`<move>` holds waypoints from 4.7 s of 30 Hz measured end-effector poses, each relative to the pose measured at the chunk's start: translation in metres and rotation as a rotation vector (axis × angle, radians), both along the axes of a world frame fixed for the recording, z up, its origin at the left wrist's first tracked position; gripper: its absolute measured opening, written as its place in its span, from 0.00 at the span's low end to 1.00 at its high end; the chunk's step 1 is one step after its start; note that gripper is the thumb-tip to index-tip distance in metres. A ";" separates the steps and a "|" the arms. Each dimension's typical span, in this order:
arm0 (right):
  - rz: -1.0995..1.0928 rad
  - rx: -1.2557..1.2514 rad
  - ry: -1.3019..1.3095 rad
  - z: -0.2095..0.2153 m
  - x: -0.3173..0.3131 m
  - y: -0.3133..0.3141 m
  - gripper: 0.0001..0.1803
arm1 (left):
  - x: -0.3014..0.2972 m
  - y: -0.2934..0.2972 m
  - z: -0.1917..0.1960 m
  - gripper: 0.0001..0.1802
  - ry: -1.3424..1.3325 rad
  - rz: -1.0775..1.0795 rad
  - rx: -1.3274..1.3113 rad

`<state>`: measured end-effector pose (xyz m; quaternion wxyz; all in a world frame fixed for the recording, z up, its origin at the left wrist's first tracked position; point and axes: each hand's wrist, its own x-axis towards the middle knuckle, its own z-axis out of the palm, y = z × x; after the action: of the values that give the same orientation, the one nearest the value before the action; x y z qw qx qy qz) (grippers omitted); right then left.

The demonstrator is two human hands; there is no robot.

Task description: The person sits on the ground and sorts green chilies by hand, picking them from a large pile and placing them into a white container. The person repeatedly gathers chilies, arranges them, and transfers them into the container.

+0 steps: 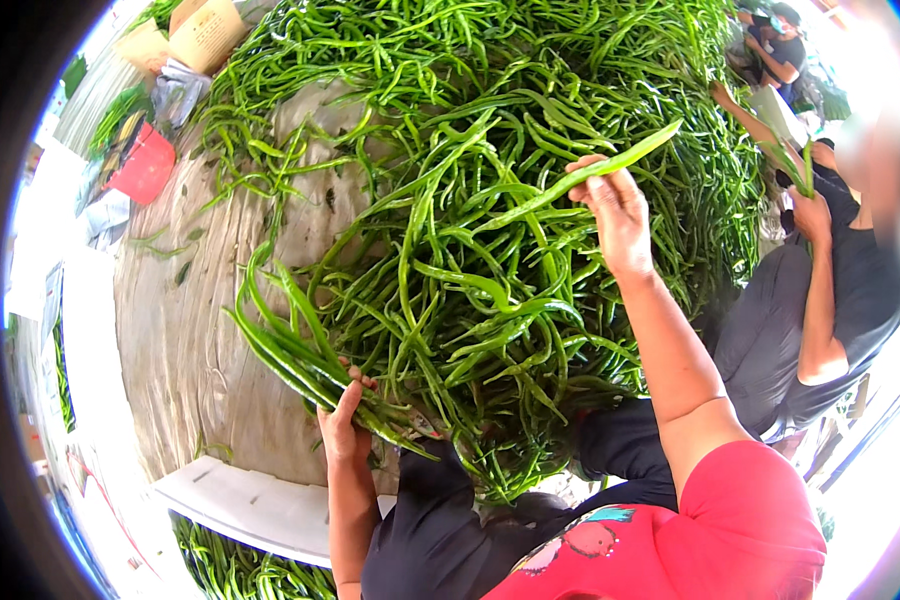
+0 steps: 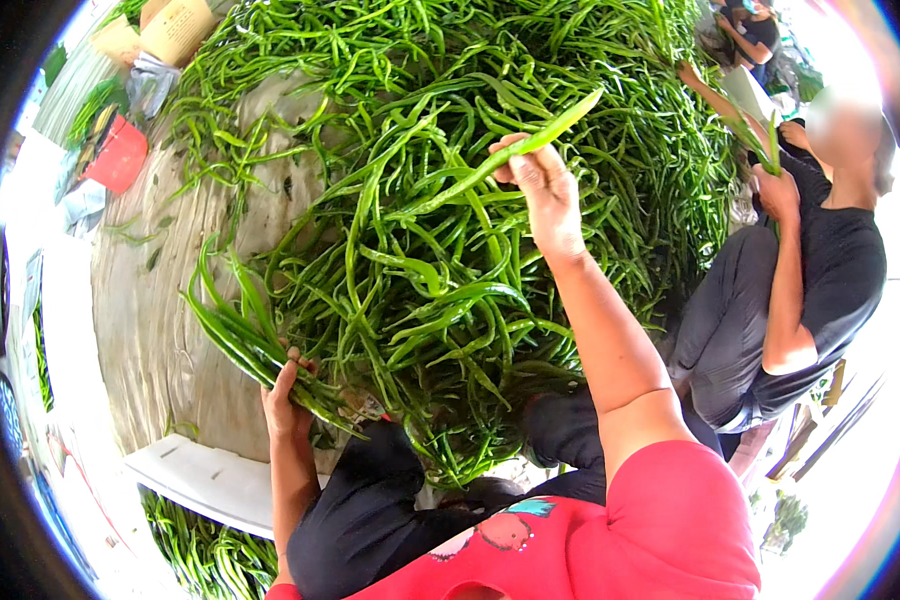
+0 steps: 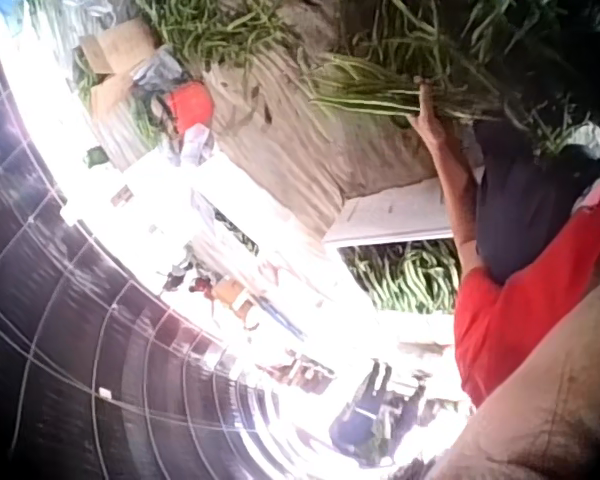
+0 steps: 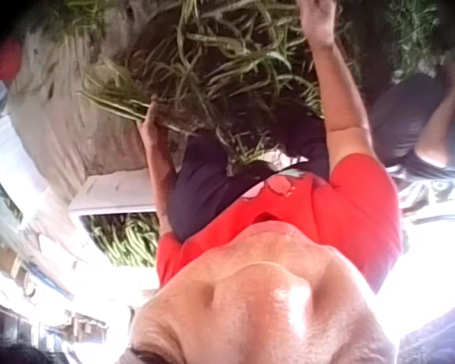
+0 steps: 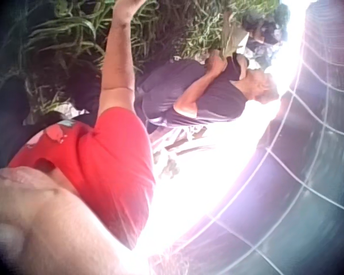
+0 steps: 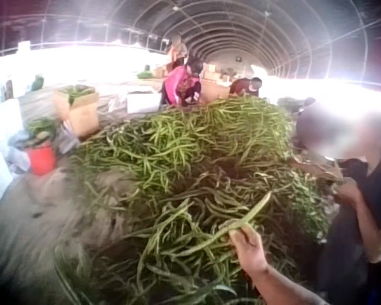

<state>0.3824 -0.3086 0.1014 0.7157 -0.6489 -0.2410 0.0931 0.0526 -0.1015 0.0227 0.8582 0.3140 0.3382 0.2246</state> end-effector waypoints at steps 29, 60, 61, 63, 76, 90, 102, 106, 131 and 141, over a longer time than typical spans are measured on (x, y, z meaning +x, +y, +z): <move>-0.146 -1.144 -0.282 -0.109 0.102 0.055 0.16 | -0.070 0.047 -0.048 0.19 0.139 0.167 -0.082; 0.438 -1.191 0.718 0.016 -0.011 -0.075 0.12 | -0.076 0.027 0.022 0.16 -0.106 0.146 -0.035; 0.458 -1.200 0.652 0.023 -0.013 -0.095 0.11 | -0.073 0.024 0.032 0.17 -0.136 0.123 -0.011; 0.502 -1.210 0.499 0.041 -0.019 -0.117 0.15 | -0.073 0.023 0.057 0.18 -0.189 0.086 0.057; -0.002 -0.957 -0.827 0.145 -0.079 -0.139 0.10 | -0.001 -0.061 0.250 0.21 -0.142 -0.243 0.300; 0.238 -0.353 -1.187 0.133 -0.117 -0.100 0.10 | 0.047 -0.147 0.233 0.24 0.169 -0.843 0.184; 0.066 -0.299 -0.684 0.082 -0.044 -0.122 0.20 | 0.092 -0.118 0.199 0.30 0.115 -0.880 -0.042; 0.185 -0.447 -0.396 0.012 -0.029 -0.152 0.14 | 0.091 -0.091 0.189 0.29 0.097 -0.764 -0.178; 0.161 -1.335 -0.364 -0.103 0.074 -0.168 0.30 | 0.095 -0.055 0.185 0.27 -0.133 -0.467 -0.073; 0.241 -1.378 -0.349 -0.092 -0.007 -0.221 0.22 | 0.064 -0.063 0.201 0.31 -0.165 -0.549 -0.040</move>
<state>0.3749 -0.5292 0.0095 0.0795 -0.9272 -0.3083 0.1972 0.1169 -0.1647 0.2235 0.9177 0.3573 0.1740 0.0019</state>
